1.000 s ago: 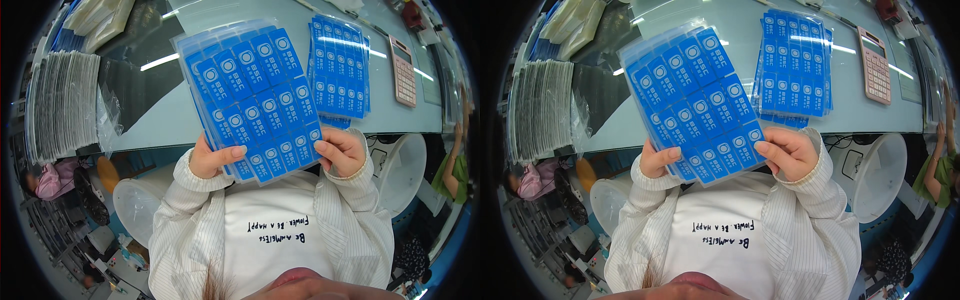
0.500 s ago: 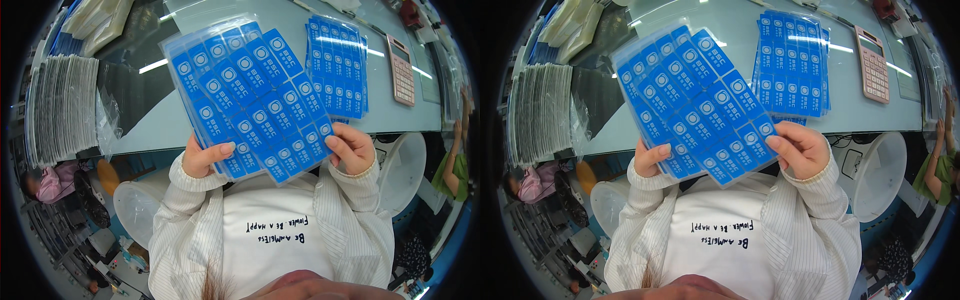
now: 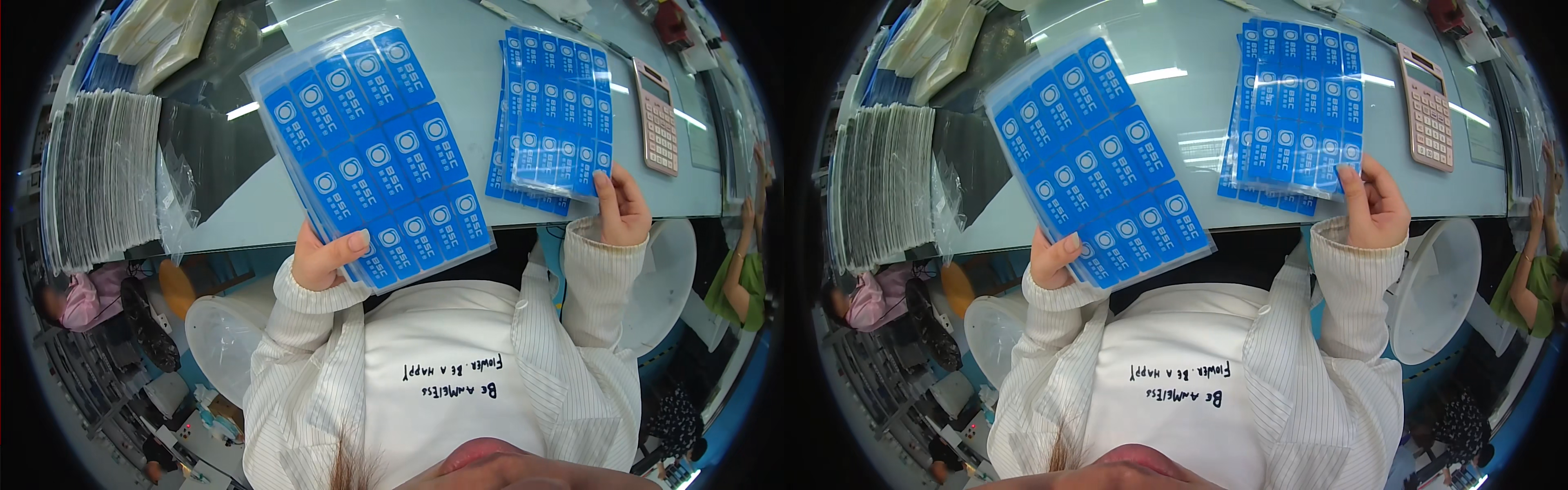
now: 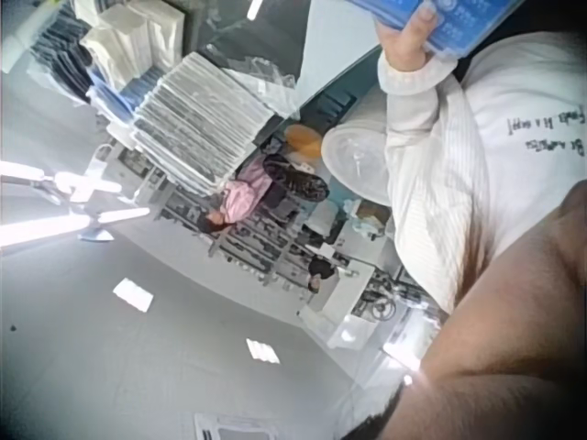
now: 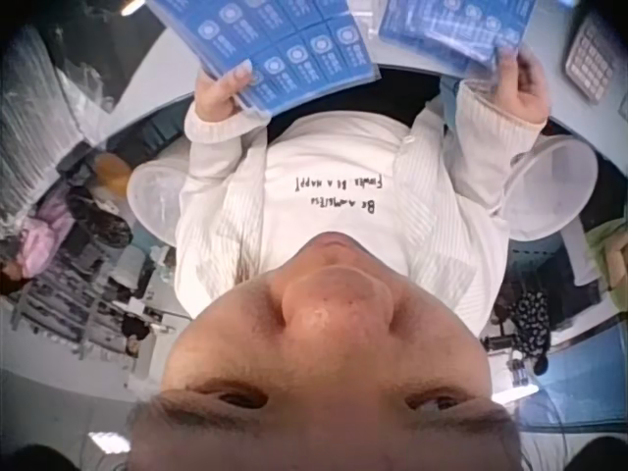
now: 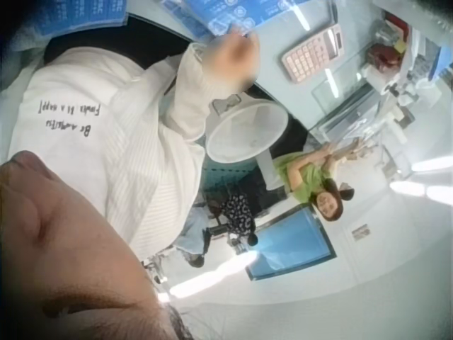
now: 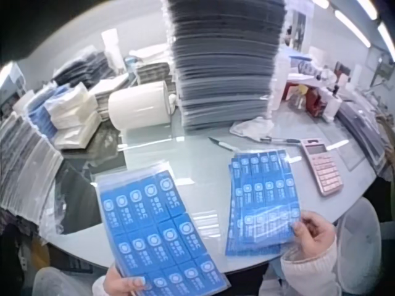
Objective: Counting and sorting blue product labels at a manufacturing workstation.
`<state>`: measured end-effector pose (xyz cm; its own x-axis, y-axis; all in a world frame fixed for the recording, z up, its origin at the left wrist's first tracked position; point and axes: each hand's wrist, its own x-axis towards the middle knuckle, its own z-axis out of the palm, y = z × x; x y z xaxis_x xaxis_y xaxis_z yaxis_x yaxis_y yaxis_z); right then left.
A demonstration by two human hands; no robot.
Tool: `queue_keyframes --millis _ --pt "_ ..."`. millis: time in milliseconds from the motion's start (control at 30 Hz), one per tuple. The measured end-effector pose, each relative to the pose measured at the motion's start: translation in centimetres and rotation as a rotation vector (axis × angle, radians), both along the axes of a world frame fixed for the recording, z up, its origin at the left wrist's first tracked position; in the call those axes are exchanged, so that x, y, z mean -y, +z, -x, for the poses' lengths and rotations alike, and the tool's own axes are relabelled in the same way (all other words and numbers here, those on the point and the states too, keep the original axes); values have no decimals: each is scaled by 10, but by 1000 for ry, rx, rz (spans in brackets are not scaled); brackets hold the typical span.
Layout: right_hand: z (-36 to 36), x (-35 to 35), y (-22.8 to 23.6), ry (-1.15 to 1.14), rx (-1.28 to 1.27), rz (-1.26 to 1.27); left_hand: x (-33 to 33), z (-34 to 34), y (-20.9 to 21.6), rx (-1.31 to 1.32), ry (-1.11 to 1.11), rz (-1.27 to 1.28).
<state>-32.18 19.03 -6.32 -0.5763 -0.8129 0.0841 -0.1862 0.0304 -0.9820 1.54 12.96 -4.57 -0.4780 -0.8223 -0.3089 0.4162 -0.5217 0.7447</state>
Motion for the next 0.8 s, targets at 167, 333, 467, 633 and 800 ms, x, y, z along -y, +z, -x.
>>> queue_keyframes --millis 167,333,467,633,800 --pt "-17 6 22 -128 -701 -161 0 2 -2 -65 -61 -44" --pt "-30 -11 25 216 -386 7 -2 9 3 -192 -121 -170" --pt "-60 -6 44 718 -90 -133 -3 14 3 -128 -154 -171" --pt "-68 -14 29 655 236 -193 -2 19 8 -52 -201 -120" --pt "-57 -10 41 669 150 -232 -2 15 3 -13 -185 -63"
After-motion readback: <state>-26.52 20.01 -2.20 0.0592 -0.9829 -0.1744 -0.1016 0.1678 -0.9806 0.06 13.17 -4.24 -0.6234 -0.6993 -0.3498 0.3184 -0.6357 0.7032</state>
